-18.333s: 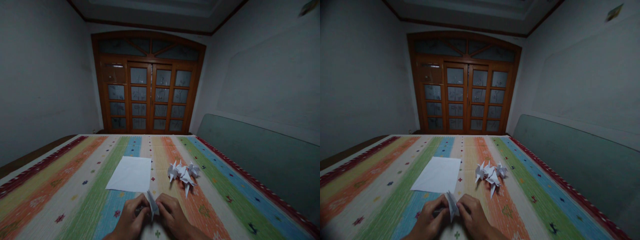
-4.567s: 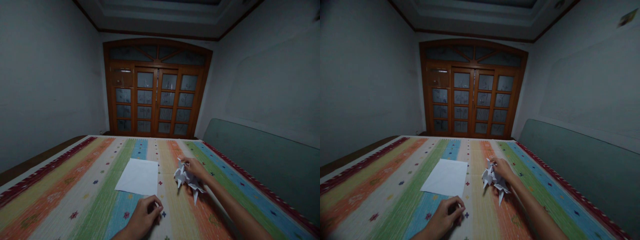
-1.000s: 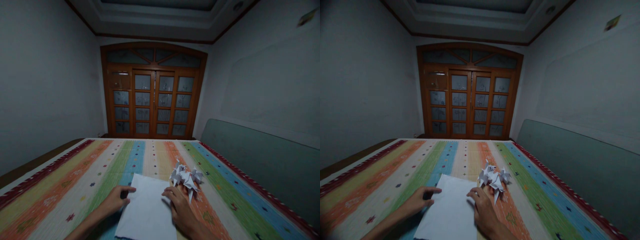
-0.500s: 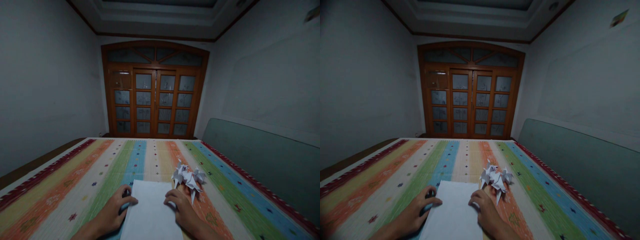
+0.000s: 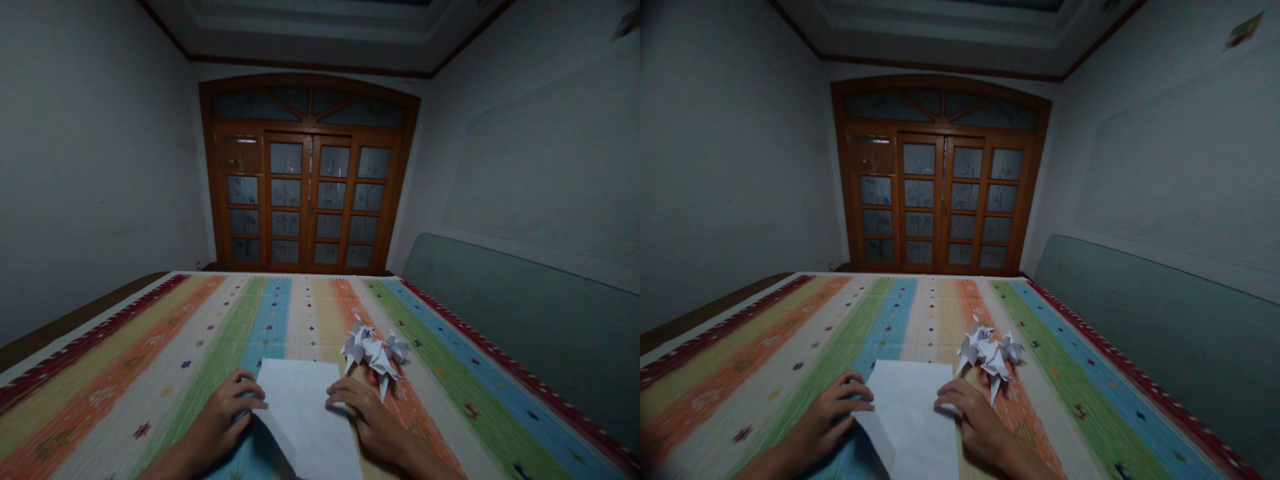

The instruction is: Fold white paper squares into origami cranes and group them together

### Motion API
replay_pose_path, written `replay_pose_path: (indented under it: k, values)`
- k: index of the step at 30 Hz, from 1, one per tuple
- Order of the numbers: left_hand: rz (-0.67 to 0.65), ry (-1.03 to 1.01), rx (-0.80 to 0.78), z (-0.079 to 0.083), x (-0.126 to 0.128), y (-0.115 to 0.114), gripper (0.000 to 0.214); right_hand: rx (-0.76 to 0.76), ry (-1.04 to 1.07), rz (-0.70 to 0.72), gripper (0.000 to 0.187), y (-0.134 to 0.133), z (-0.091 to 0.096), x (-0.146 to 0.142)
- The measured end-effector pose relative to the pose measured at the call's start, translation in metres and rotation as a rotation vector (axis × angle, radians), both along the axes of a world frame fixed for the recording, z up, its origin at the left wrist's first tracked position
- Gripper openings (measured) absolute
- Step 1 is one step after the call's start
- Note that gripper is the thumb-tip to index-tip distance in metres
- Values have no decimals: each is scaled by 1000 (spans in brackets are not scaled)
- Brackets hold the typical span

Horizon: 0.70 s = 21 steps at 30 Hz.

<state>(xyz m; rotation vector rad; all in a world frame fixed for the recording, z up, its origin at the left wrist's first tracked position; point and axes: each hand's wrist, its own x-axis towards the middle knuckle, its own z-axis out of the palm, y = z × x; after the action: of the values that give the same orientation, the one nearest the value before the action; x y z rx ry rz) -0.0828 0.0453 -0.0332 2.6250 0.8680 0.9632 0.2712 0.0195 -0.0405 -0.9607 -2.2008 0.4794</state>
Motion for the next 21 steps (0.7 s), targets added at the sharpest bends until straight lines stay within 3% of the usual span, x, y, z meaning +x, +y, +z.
replay_pose_path:
  k: [7, 12, 15, 21]
  values:
    - [130, -80, -284, 12, 4, -4, 32, 31, -38, 123, 53, -4, 5, 2]
    - [107, -80, -347, 10, 3, -4, 31, 64, -42, 16, 26, -2, -1, -1]
    - [96, -95, -377, 10, 2, -4, 31, 47, -45, -10, 25, 0, 0, -3]
    - [308, -157, -493, 1, 3, 3, 36, -48, -18, -142, 24, 3, 1, -5]
